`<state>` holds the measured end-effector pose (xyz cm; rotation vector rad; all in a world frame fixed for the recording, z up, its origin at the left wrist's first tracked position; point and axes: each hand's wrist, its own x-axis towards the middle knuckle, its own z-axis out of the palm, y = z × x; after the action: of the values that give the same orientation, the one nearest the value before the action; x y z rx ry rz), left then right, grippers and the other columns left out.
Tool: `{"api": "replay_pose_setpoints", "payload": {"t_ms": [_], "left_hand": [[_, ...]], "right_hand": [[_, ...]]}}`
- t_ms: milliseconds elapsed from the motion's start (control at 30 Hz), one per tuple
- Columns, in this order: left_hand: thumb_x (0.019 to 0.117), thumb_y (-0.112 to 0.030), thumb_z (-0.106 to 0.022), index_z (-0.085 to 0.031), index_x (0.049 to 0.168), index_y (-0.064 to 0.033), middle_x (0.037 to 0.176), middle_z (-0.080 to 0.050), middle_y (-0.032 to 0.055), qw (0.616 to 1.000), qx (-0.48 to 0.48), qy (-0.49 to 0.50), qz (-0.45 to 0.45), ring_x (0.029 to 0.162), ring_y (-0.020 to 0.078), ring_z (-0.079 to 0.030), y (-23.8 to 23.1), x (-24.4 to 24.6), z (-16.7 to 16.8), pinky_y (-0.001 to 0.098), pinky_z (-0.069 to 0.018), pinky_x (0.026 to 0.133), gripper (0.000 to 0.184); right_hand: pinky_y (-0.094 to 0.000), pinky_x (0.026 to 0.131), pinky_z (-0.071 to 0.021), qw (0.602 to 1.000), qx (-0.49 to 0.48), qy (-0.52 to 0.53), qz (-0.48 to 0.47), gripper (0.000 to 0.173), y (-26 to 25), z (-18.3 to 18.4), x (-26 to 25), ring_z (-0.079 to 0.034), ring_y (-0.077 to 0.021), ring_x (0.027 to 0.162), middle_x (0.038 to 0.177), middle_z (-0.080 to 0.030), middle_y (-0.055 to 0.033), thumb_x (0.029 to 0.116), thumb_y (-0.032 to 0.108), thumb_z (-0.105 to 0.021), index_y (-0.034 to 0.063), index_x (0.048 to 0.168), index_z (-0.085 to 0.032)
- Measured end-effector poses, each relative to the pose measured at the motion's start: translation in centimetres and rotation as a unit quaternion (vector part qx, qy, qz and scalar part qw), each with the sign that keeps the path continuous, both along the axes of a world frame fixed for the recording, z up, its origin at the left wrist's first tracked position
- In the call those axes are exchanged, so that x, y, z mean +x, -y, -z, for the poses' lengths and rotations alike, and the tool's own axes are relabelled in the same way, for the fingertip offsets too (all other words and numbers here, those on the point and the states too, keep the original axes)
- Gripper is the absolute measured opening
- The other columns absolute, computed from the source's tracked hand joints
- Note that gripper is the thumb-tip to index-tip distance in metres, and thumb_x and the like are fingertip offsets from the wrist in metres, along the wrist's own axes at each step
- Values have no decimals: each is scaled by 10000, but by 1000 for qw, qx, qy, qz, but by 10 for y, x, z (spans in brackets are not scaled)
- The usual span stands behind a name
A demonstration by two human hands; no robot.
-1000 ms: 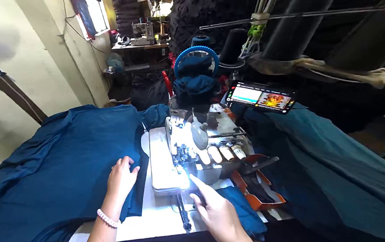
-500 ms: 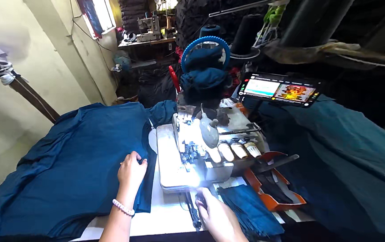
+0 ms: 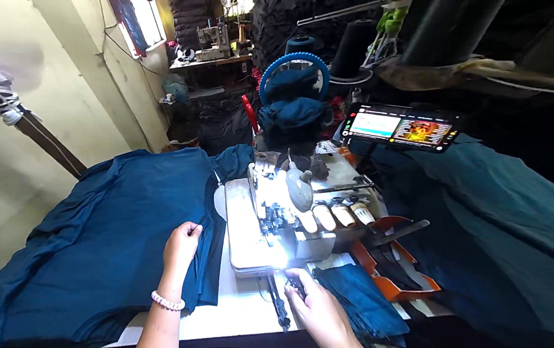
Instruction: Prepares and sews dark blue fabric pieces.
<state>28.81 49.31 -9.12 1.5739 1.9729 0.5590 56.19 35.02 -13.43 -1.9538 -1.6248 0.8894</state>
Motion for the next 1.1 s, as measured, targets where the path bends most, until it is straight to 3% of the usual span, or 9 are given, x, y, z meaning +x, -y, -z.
{"api": "replay_pose_setpoints", "payload": {"t_ms": [200,367,500,567,633,767,833,933,1100], "left_hand": [[1085,-199,-469,-670,1201,-30,1181,-681,162,998,40,-48,-15,1143,295,-641,5,9,-6,494,-483,1013,287],[1109,-149,-399,-574,1252,47,1112,-667,273,985,151,-68,-56,1054,423,-667,7,0,-37,597,-511,924,299],[1108,-166,-410,-622,1120,44,1031,-657,192,983,177,-3,47,978,268,-644,42,-17,-68,472,-520,896,299],[1088,-188,-417,-640,1062,2,916,-643,117,984,146,1,106,848,184,-624,82,-11,-76,392,-531,793,294],[1053,-224,-476,-638,1047,-19,841,-637,91,981,123,0,149,745,167,-612,122,-4,-78,365,-528,687,261],[1017,-272,-602,-654,1184,51,1169,-669,237,973,57,22,221,1100,310,-653,172,-10,-82,417,-517,973,367],[1026,-195,-584,-672,1151,65,1154,-670,245,969,36,37,241,1102,329,-653,187,-18,-90,429,-514,974,301],[1019,-114,-559,-696,1072,109,1057,-688,261,970,36,50,235,1030,347,-668,197,-33,-103,469,-518,936,267],[1008,-127,-618,-735,1047,-16,985,-713,128,948,200,13,249,942,200,-688,180,-57,-86,355,-564,868,166]], "right_hand": [[-574,830,-548,1000,1,4,-1,406,0,-1,0,-720,-355,920,1049,-742,-165,1010,295,-580,97,1359,-639],[-529,864,-563,995,87,-54,-1,310,6,4,2,-722,-325,924,1015,-733,-182,1054,181,-498,-2,1231,-675],[-406,718,-563,971,173,-147,-73,271,22,-18,-21,-662,-232,742,886,-686,-173,1026,43,-451,-61,1103,-690],[-350,778,-555,953,111,-238,-150,303,26,-28,-41,-655,-166,813,999,-701,-144,1051,63,-430,-38,1176,-686],[-205,625,-465,918,3,-360,-168,338,22,-34,-69,-542,-14,669,902,-681,-5,1089,161,-410,3,1205,-685],[-185,420,-338,819,-182,-544,-1,294,-2,-41,-126,-370,-9,421,545,-436,82,1097,348,-441,98,987,-550],[-237,462,-440,831,-154,-525,99,289,-20,-38,-147,-480,-67,479,621,-512,5,1072,337,-536,49,1065,-558],[-356,788,-582,866,-62,-480,123,297,-34,-35,-163,-693,-168,853,958,-692,-132,1058,231,-562,-38,1169,-624],[-224,917,-584,848,164,-504,-26,328,-28,-50,-168,-701,-58,1009,1104,-714,-80,948,49,-659,-48,1248,-570]]}}
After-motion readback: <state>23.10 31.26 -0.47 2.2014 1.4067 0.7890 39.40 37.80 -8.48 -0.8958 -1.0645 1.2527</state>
